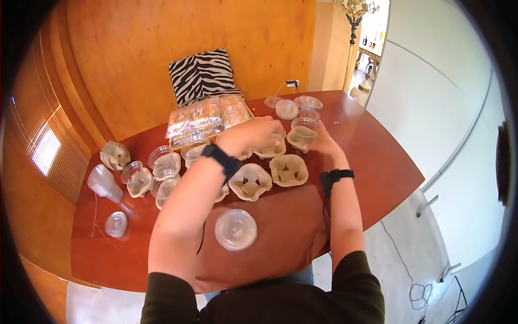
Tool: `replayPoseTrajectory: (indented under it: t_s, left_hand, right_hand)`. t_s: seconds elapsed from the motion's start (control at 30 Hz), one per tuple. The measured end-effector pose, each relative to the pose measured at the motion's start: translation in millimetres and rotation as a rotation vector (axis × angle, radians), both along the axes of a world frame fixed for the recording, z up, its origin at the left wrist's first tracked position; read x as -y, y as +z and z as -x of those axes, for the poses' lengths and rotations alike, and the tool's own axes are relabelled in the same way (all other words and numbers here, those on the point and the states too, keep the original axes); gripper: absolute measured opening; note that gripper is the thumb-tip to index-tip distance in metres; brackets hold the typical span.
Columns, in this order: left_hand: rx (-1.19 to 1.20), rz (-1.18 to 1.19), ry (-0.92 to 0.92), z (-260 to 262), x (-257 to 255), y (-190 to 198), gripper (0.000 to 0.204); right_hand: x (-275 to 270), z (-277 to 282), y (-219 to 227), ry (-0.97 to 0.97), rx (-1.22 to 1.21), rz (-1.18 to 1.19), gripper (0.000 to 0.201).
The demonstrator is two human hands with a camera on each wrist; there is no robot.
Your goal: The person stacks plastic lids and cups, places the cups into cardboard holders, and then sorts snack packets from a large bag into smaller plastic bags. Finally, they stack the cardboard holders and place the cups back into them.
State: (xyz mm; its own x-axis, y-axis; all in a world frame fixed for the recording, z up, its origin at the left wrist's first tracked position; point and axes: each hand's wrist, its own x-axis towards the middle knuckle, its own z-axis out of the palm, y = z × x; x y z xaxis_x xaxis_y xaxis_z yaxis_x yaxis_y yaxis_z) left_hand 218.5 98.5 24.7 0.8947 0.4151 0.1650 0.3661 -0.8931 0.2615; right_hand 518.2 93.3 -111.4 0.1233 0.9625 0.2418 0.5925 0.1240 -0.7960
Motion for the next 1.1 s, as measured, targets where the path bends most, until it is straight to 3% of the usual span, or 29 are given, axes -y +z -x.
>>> replayPoseTrajectory:
  t_s: [0.1,0.2,0.27,0.3,0.43,0.5,0.63,0.77,0.83,0.97,1.1]
  left_hand:
    - [-0.007,-0.180,0.046,-53.0,-17.8,-19.0,0.032]
    - [-0.085,-0.364,0.083,-93.4,-25.2,-39.4,0.025]
    - [-0.008,-0.416,0.082,-109.8,-25.9,-56.2,0.024]
    - [0.032,-0.439,0.080,-117.3,-26.3,-63.4,0.024]
    - [-0.038,-0.324,0.058,-134.6,-36.7,-79.8,0.024]
    - [0.020,-0.201,0.094,-138.6,-38.7,-86.1,0.024]
    - [0.107,-0.102,0.121,-130.6,-23.2,-70.8,0.022]
    - [0.232,-0.262,0.148,-119.2,-30.1,-51.0,0.019]
    - [0.215,-0.316,0.148,-100.4,-15.3,-17.3,0.018]
    - [0.255,-0.432,0.115,-60.8,-14.6,9.3,0.016]
    - [-0.048,-0.436,0.228,-31.5,-11.1,17.1,0.019]
  right_hand:
    - [3.3,5.3,-13.4,-0.077,-0.035,0.002,0.127]
    - [-1.3,7.1,-16.9,-0.086,-0.030,-0.049,0.104]
    - [-10.8,3.2,-20.5,-0.023,0.076,-0.139,0.091]
    - [-7.0,7.1,-18.8,0.063,-0.035,-0.257,0.066]
    - [13.9,18.1,5.5,0.121,-0.118,0.052,0.050]
    - [6.0,15.9,-2.1,0.015,0.025,0.067,0.050]
    - [2.2,15.5,-20.8,-0.140,0.330,-0.294,0.050]
    - [3.8,14.1,-0.8,-0.084,0.047,0.146,0.064]
    - [7.3,12.4,11.0,-0.073,-0.073,0.346,0.070]
    - [16.3,10.2,11.3,-0.110,0.157,0.222,0.078]
    - [24.5,22.2,20.2,-0.276,0.331,0.035,0.078]
